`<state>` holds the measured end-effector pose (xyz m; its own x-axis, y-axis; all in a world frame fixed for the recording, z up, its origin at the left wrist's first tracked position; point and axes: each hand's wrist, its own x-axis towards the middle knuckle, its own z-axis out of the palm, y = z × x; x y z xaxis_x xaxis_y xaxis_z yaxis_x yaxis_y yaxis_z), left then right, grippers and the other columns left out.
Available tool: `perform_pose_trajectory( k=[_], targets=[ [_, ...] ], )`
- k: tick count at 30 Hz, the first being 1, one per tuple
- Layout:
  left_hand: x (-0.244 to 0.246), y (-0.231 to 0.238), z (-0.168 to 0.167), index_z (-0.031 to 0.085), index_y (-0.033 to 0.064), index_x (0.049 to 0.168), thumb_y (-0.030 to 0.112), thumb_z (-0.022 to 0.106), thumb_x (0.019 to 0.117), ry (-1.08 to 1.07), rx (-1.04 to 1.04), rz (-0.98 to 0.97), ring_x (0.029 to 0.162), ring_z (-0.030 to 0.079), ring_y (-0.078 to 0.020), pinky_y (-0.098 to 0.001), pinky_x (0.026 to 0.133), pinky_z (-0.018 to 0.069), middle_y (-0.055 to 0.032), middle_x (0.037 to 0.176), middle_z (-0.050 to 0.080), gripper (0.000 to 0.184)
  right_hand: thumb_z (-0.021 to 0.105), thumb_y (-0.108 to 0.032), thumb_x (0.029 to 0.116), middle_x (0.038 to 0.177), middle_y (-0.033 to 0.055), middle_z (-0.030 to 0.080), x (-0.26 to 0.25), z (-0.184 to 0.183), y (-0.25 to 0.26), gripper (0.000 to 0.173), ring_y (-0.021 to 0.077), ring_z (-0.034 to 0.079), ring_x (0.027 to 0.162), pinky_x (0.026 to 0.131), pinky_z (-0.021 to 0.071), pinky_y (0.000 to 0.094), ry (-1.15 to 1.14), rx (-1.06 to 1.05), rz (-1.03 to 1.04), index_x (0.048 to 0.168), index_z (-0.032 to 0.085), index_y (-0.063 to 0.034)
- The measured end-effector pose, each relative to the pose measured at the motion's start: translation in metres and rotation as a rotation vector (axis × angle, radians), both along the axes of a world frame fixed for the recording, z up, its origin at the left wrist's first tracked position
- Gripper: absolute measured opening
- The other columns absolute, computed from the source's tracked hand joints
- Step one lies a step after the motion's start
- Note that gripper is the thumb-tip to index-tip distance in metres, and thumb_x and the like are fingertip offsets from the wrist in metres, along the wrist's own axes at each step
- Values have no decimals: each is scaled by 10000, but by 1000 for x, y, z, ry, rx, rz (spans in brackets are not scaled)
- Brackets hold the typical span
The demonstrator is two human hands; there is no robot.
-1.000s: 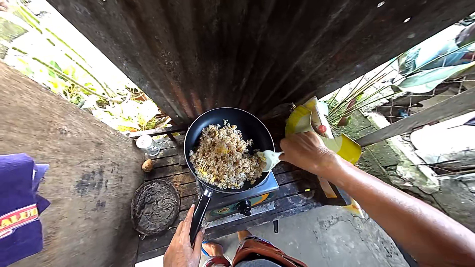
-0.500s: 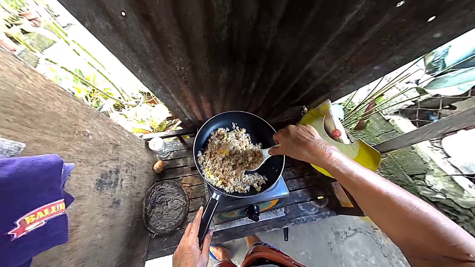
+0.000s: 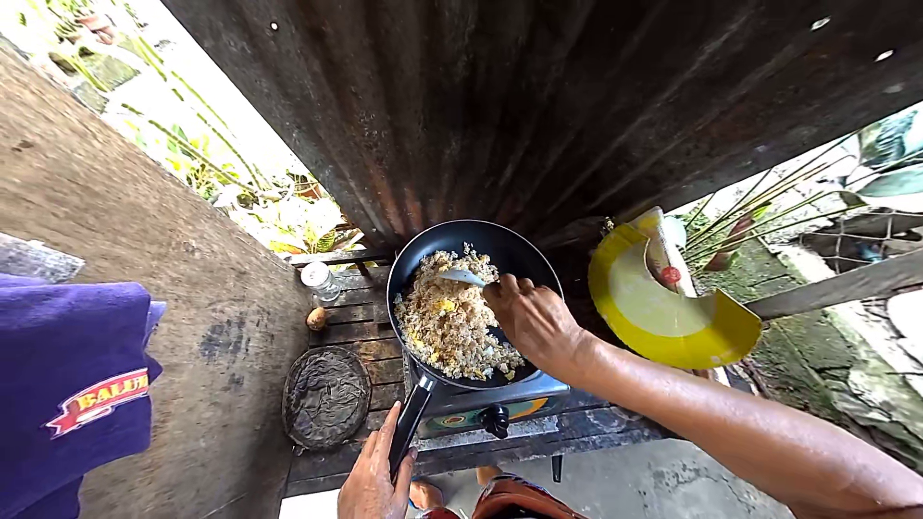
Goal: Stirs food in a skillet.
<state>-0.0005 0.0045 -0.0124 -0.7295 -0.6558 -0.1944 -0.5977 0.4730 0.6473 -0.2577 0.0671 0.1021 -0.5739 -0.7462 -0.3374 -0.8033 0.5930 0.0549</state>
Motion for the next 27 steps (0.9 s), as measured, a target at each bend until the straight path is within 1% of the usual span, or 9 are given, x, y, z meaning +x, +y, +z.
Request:
perform_pose_trajectory(
  k=[4, 6, 9, 10, 13, 15, 20, 22, 27],
  targets=[
    [0, 0, 0, 567, 48, 1459, 148, 698, 917, 10, -6, -5, 947, 720, -423, -620, 801, 557, -221, 1114, 720, 567, 591, 137, 885, 999, 299, 664, 6, -32, 39, 373, 455, 687, 832, 666, 561, 506, 287, -367, 210, 1232, 697, 51],
    [-1, -1, 1, 562, 43, 1462, 152, 699, 921, 2, 2, -12, 955, 719, -425, -624, 804, 557, -223, 1125, 717, 569, 632, 148, 835, 974, 277, 666, 3, -50, 51, 391, 441, 681, 804, 658, 562, 499, 293, -426, 286, 1195, 723, 23],
    [0, 0, 2, 555, 37, 1466, 150, 693, 926, -10, 12, -9, 986, 717, -431, -636, 829, 551, -227, 1166, 712, 569, 587, 147, 883, 1070, 333, 654, -19, -64, 57, 402, 521, 663, 933, 776, 547, 608, 93, -415, 246, 1247, 699, 18],
    [0, 0, 2, 558, 40, 1465, 153, 691, 928, -9, 9, -10, 988, 718, -429, -635, 830, 551, -226, 1170, 712, 565, 583, 143, 887, 1057, 332, 655, -26, -60, 58, 403, 527, 660, 929, 774, 540, 618, 79, -446, 229, 1241, 712, -2],
    [0, -1, 2, 560, 43, 1464, 154, 686, 929, -14, 11, -15, 997, 717, -426, -634, 833, 551, -222, 1175, 711, 561, 616, 118, 857, 911, 259, 660, -27, -37, 67, 375, 450, 670, 770, 634, 544, 526, 212, -560, 271, 1152, 768, -58],
    [-1, -1, 3, 556, 41, 1467, 154, 684, 930, -21, 18, -12, 1007, 714, -428, -633, 841, 549, -222, 1182, 709, 563, 629, 123, 822, 878, 233, 657, -14, -28, 74, 360, 419, 670, 734, 589, 537, 489, 245, -540, 294, 1091, 780, -63],
    [0, 0, 1, 556, 47, 1468, 155, 689, 929, -23, 12, -11, 1015, 713, -434, -651, 846, 541, -232, 1205, 703, 566, 597, 118, 883, 1000, 309, 670, -31, -70, 70, 355, 504, 678, 878, 696, 545, 594, 106, -455, 157, 1156, 759, -42],
    [-1, 0, 2, 556, 37, 1465, 147, 690, 930, -20, 7, -11, 1012, 714, -431, -642, 856, 545, -236, 1199, 704, 563, 583, 99, 913, 991, 292, 674, -44, -62, 76, 344, 495, 680, 886, 711, 545, 601, 117, -462, 97, 1155, 767, -64],
    [-1, 0, 2, 553, 23, 1463, 146, 679, 934, -14, 8, -18, 1010, 713, -433, -638, 859, 544, -238, 1193, 705, 558, 618, 9, 936, 893, 244, 690, -49, -26, 116, 216, 461, 694, 814, 663, 540, 589, 120, -439, 66, 1021, 798, -75]
  ],
)
